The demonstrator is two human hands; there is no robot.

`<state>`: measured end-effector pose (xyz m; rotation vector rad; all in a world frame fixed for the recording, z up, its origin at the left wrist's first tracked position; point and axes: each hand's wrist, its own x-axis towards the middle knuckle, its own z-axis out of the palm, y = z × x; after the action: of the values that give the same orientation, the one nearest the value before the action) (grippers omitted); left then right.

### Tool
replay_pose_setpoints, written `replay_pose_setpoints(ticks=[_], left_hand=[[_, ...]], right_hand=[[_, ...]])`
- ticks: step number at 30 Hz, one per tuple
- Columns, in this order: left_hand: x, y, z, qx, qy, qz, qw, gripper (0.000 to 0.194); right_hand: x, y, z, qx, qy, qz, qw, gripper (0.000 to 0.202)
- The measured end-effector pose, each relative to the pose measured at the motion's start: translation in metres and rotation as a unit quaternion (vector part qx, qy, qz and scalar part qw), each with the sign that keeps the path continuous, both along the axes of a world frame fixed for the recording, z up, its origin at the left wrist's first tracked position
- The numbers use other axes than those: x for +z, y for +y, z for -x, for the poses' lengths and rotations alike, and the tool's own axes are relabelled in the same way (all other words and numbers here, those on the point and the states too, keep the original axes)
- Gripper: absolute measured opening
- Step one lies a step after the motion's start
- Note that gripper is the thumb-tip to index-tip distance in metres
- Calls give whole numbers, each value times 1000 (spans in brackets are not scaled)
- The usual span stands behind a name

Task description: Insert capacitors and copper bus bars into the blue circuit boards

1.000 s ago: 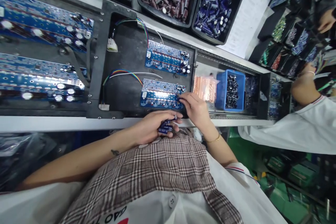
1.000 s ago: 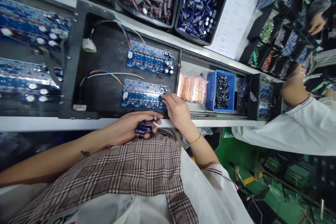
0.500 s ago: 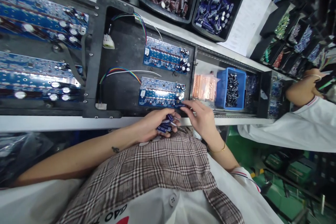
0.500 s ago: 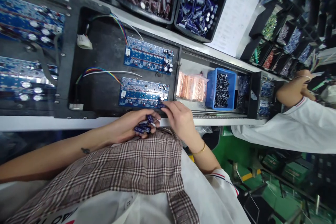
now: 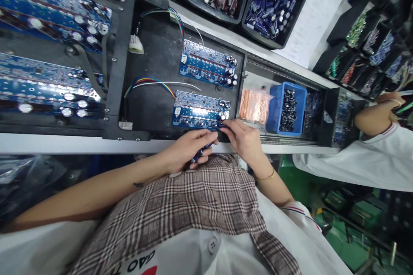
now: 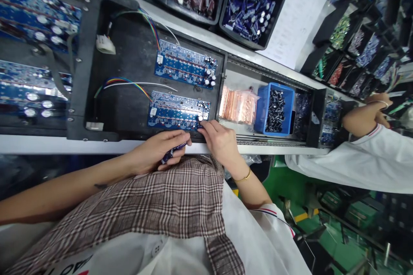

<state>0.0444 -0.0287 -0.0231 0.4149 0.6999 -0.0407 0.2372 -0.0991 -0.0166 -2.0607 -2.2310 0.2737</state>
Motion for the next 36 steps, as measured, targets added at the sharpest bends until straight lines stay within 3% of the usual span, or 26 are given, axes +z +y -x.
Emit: replay_pose_setpoints(ticks=[4, 8, 13, 15, 17, 21, 25, 31, 36], left_hand=[[-1, -1, -1, 42, -17, -6, 999, 23], [-2, -2, -1, 52, -32, 6, 998, 31], [-2, -3, -1, 59, -67, -19, 996, 43], [-1, -4, -2, 49, -86, -27, 995, 42], [1, -4, -4, 48, -94, -7, 994, 36], [2, -2, -7, 31, -64, 52, 996, 23], [-1, -1, -7, 5, -45, 50, 998, 27], [-6, -2, -6, 52, -37, 40, 997, 24], [-1, 1, -7, 51, -48, 49, 996, 20]], right_hand=[[-7, -3, 0, 33, -12, -25, 999, 26], [-12, -6, 2, 58, -5, -36, 998, 29], [16, -13, 15, -38, 148, -53, 987, 31], [30, -16, 19, -46, 237, -21, 970, 32], [35, -16, 18, -58, 262, -12, 963, 28], [15, -7, 2, -108, 154, -44, 981, 26], [-4, 1, -9, -82, 96, -10, 992, 29], [2, 4, -9, -57, 59, 16, 997, 28], [3, 6, -8, -58, 37, 19, 997, 24]])
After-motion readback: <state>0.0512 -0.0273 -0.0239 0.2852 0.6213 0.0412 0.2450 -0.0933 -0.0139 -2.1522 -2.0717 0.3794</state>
